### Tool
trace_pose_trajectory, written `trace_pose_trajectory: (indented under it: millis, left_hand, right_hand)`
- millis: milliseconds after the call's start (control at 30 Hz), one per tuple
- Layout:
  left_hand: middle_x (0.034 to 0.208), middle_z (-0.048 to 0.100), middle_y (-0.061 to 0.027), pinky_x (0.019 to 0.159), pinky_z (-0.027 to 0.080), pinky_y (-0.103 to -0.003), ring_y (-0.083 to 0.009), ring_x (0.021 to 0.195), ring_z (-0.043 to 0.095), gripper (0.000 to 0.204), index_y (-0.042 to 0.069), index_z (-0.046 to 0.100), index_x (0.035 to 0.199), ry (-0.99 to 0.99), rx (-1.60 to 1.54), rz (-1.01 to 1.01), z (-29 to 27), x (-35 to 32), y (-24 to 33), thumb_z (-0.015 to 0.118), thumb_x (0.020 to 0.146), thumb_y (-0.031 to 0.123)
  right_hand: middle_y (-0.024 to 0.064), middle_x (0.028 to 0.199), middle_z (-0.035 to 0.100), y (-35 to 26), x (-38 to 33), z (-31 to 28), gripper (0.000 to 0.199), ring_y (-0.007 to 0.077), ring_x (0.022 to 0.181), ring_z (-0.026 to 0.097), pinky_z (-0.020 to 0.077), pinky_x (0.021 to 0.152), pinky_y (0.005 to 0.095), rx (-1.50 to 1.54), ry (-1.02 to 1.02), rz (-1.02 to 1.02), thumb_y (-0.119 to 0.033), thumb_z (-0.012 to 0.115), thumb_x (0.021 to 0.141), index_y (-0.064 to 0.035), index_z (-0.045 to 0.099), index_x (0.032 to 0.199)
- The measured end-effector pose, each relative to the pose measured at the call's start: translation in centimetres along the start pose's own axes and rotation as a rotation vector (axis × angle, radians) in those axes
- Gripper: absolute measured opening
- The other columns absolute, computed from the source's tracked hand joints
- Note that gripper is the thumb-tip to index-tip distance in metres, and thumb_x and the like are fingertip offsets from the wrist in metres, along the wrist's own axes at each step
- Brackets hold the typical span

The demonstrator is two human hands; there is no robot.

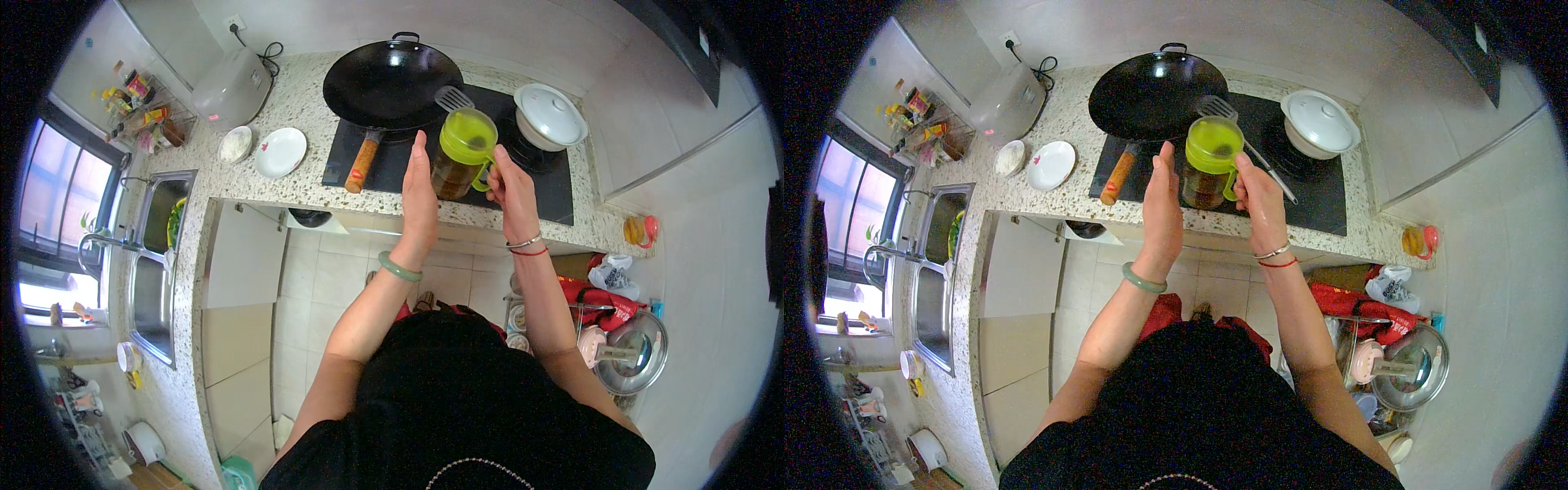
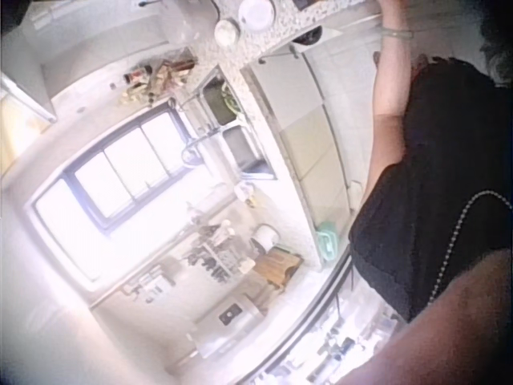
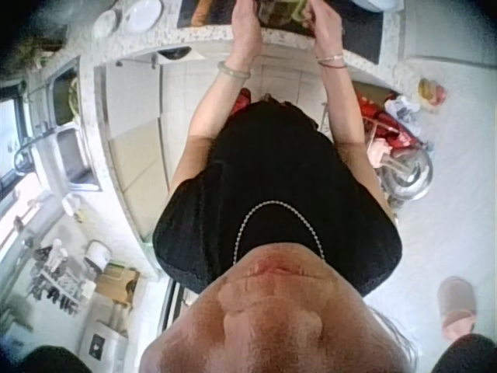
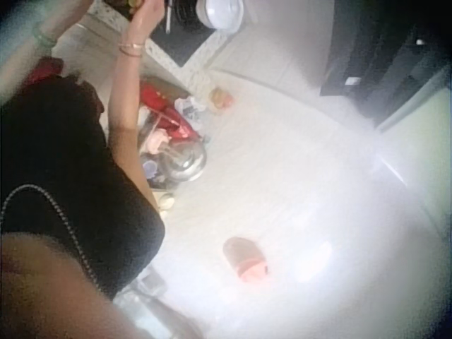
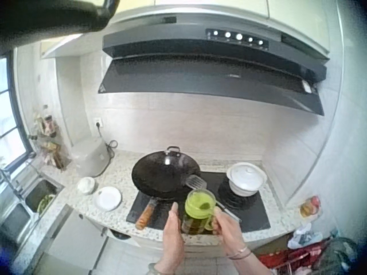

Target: The person prepares a wok by pouring oil into it, then adds leafy green vegetables from a yellow colander. They stir-fry the vegetables using a spatula, add water from a bowl, and season the dish with a spoonful of white powder.

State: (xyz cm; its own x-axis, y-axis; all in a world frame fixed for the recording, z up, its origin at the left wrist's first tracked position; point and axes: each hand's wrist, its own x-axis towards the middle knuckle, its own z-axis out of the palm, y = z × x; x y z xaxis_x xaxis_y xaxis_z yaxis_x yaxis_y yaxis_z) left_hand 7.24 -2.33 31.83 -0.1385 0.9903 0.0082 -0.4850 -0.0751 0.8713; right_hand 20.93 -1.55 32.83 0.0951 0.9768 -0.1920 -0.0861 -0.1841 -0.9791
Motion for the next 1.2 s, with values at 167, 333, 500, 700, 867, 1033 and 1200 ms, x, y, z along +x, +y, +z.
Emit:
trace_pose_trajectory:
  millis: [167, 333, 500, 700, 867, 1033, 1200]
  left_hand:
    - [0.150, 0.020, -0.0109, 0.113, 0.009, -0.032, -0.0185, 0.139, 0.015, 0.062, -0.001, 0.020, 0.143, -0.015, 0.008, -0.007, -0.8, 1.1, 1.0, 0.028, 0.099, 0.042]
    - [0.149, 0.025, -0.0100, 0.110, 0.015, -0.030, -0.0180, 0.137, 0.021, 0.060, 0.000, 0.023, 0.143, -0.058, -0.022, -0.071, -2.4, 3.3, 2.0, 0.030, 0.099, 0.041]
    - [0.147, 0.029, -0.0092, 0.108, 0.020, -0.028, -0.0176, 0.134, 0.027, 0.059, 0.001, 0.026, 0.142, -0.110, -0.059, -0.148, -3.8, 5.2, 3.1, 0.033, 0.099, 0.041]
    - [0.147, 0.029, -0.0105, 0.110, 0.018, -0.028, -0.0192, 0.135, 0.025, 0.058, 0.001, 0.027, 0.142, -0.162, 0.046, -0.097, -4.9, 7.3, 3.0, 0.031, 0.099, 0.040]
    - [0.147, 0.028, -0.0121, 0.110, 0.017, -0.029, -0.0200, 0.136, 0.024, 0.059, 0.000, 0.027, 0.142, -0.201, 0.053, -0.090, -5.6, 8.1, 3.3, 0.031, 0.099, 0.041]
    - [0.147, 0.027, -0.0129, 0.110, 0.017, -0.029, -0.0203, 0.136, 0.023, 0.060, -0.001, 0.026, 0.141, -0.249, 0.033, -0.093, -6.2, 8.9, 3.0, 0.031, 0.099, 0.041]
    - [0.148, 0.026, -0.0134, 0.111, 0.016, -0.029, -0.0208, 0.136, 0.023, 0.060, -0.001, 0.026, 0.141, -0.269, 0.041, -0.087, -6.4, 9.4, 2.6, 0.032, 0.099, 0.041]
  right_hand:
    - [-0.0046, 0.060, 0.038, 0.0, 1.0, 1.3, 0.043, 0.0060, 0.054, 0.034, 0.0317, 0.053, 0.0211, -0.026, 0.016, -0.019, -0.046, 0.053, 0.090, -0.0133, 0.045, 0.064]
    - [-0.0045, 0.060, 0.038, -0.4, 2.3, 3.2, 0.044, 0.0059, 0.055, 0.035, 0.0322, 0.053, 0.0210, -0.052, 0.036, -0.038, -0.047, 0.053, 0.090, -0.0133, 0.045, 0.064]
    - [-0.0042, 0.060, 0.038, -0.9, 3.5, 5.0, 0.044, 0.0060, 0.054, 0.035, 0.0325, 0.053, 0.0217, -0.038, 0.103, -0.018, -0.048, 0.053, 0.090, -0.0129, 0.045, 0.066]
    - [-0.0034, 0.060, 0.039, -1.3, 4.4, 6.5, 0.043, 0.0067, 0.053, 0.036, 0.0329, 0.052, 0.0226, -0.018, 0.172, -0.001, -0.048, 0.052, 0.090, -0.0124, 0.045, 0.067]
    - [-0.0032, 0.060, 0.039, -1.2, 4.8, 7.6, 0.042, 0.0071, 0.053, 0.036, 0.0331, 0.053, 0.0230, -0.022, 0.219, 0.001, -0.046, 0.053, 0.090, -0.0122, 0.044, 0.067]
    - [-0.0038, 0.057, 0.039, -0.9, 5.1, 8.4, 0.047, 0.0072, 0.052, 0.034, 0.0302, 0.050, 0.0223, -0.021, 0.275, -0.012, -0.052, 0.054, 0.087, -0.0136, 0.044, 0.061]
    - [-0.0042, 0.057, 0.038, -1.0, 5.0, 8.8, 0.045, 0.0065, 0.052, 0.034, 0.0298, 0.050, 0.0223, -0.022, 0.314, -0.004, -0.050, 0.055, 0.087, -0.0144, 0.044, 0.062]
